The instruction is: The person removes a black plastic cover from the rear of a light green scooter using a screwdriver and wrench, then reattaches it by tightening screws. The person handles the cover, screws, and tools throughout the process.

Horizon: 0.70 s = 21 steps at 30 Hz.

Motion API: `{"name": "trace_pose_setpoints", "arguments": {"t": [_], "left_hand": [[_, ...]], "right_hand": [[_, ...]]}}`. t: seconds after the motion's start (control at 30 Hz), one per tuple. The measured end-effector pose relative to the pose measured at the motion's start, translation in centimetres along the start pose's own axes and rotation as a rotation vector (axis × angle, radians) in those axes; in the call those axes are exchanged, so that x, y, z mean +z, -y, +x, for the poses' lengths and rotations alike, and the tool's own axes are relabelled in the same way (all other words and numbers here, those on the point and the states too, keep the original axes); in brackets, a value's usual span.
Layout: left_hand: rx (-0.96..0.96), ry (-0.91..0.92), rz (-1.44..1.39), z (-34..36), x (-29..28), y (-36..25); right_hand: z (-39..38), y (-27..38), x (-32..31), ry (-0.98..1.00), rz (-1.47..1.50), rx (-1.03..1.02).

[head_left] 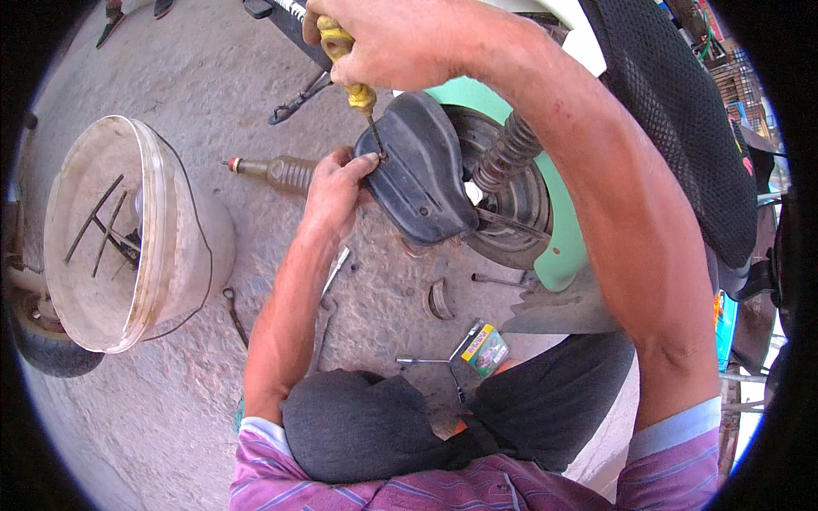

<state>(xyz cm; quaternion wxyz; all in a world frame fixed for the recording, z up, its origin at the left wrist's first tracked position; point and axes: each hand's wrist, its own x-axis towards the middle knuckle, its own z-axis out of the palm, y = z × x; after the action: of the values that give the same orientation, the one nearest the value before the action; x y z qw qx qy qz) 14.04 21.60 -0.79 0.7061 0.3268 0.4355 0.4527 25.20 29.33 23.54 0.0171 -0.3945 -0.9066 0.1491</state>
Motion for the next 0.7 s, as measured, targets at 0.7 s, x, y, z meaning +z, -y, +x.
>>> {"name": "trace_pose_setpoints", "arguments": {"t": [0.7], "left_hand": [[-0.003,0.014,-0.094,-0.2,0.3,-0.1]], "right_hand": [[-0.1,-0.3,-1.7,0.115,0.127,0.104]]}}
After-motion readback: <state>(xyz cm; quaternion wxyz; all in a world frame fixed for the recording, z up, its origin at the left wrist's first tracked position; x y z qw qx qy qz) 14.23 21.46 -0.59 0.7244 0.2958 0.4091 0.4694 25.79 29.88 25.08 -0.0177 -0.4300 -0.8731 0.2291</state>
